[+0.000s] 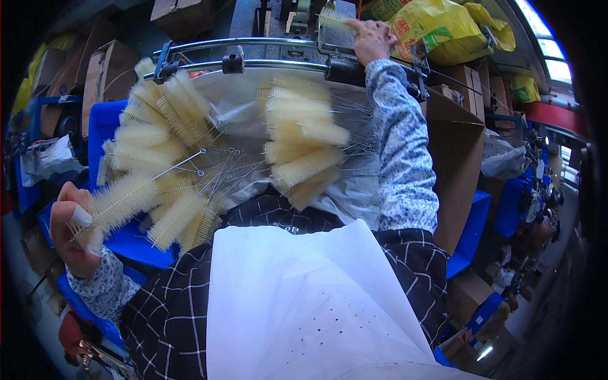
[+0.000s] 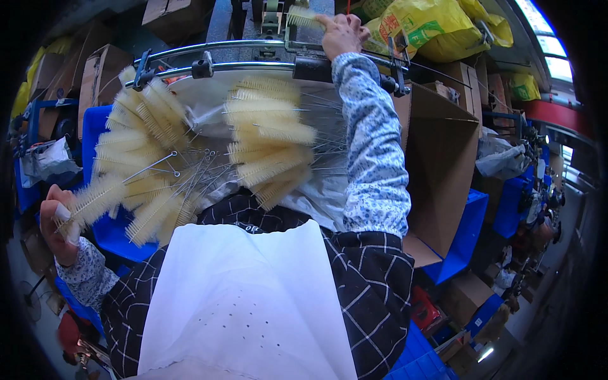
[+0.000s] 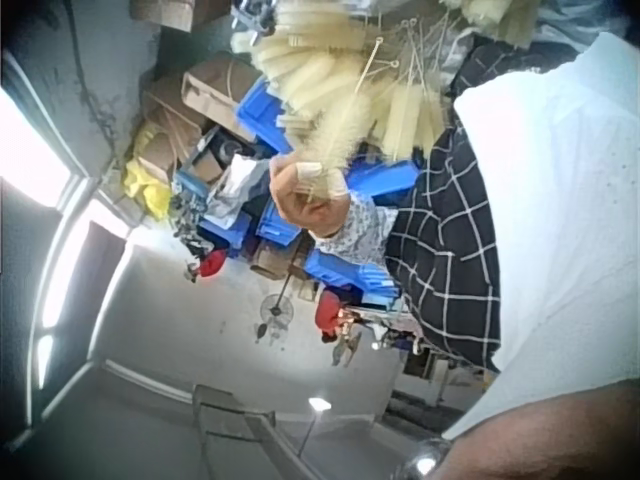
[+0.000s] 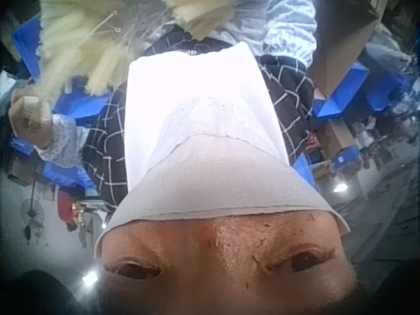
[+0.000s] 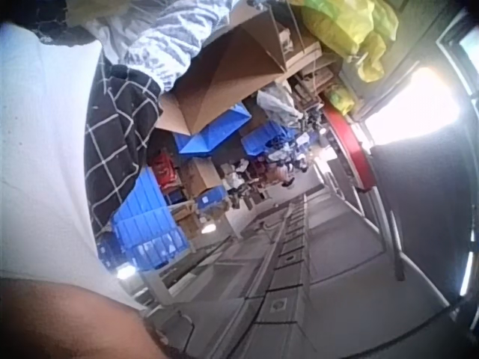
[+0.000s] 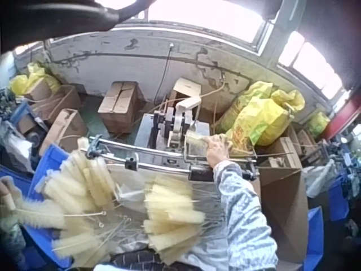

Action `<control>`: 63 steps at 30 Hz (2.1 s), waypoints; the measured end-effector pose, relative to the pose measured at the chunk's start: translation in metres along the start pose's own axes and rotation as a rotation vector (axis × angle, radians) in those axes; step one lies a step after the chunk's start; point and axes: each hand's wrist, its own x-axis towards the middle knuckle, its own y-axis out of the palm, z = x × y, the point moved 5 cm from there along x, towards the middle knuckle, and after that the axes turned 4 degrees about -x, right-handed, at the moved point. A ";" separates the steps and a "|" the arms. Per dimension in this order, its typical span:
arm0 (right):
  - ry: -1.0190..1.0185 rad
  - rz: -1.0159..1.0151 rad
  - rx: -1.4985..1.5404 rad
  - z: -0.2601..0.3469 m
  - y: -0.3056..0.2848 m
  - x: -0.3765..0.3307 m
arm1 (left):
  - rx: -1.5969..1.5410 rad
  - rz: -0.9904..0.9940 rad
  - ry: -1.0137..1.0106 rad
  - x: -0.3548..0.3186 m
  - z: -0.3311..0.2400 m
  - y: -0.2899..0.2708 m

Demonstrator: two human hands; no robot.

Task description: Assembling industrial cleaning brushes by loading components into a machine or jig.

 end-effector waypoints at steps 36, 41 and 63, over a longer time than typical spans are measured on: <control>0.109 0.006 0.183 0.084 -0.018 -0.003 | -0.375 0.197 0.088 0.016 -0.010 -0.018; 0.111 -0.079 0.244 0.025 -0.006 -0.009 | -0.555 0.013 0.088 0.003 0.007 -0.030; -0.173 0.557 0.938 -0.064 -0.102 -0.058 | -0.353 0.249 0.103 0.072 0.028 0.070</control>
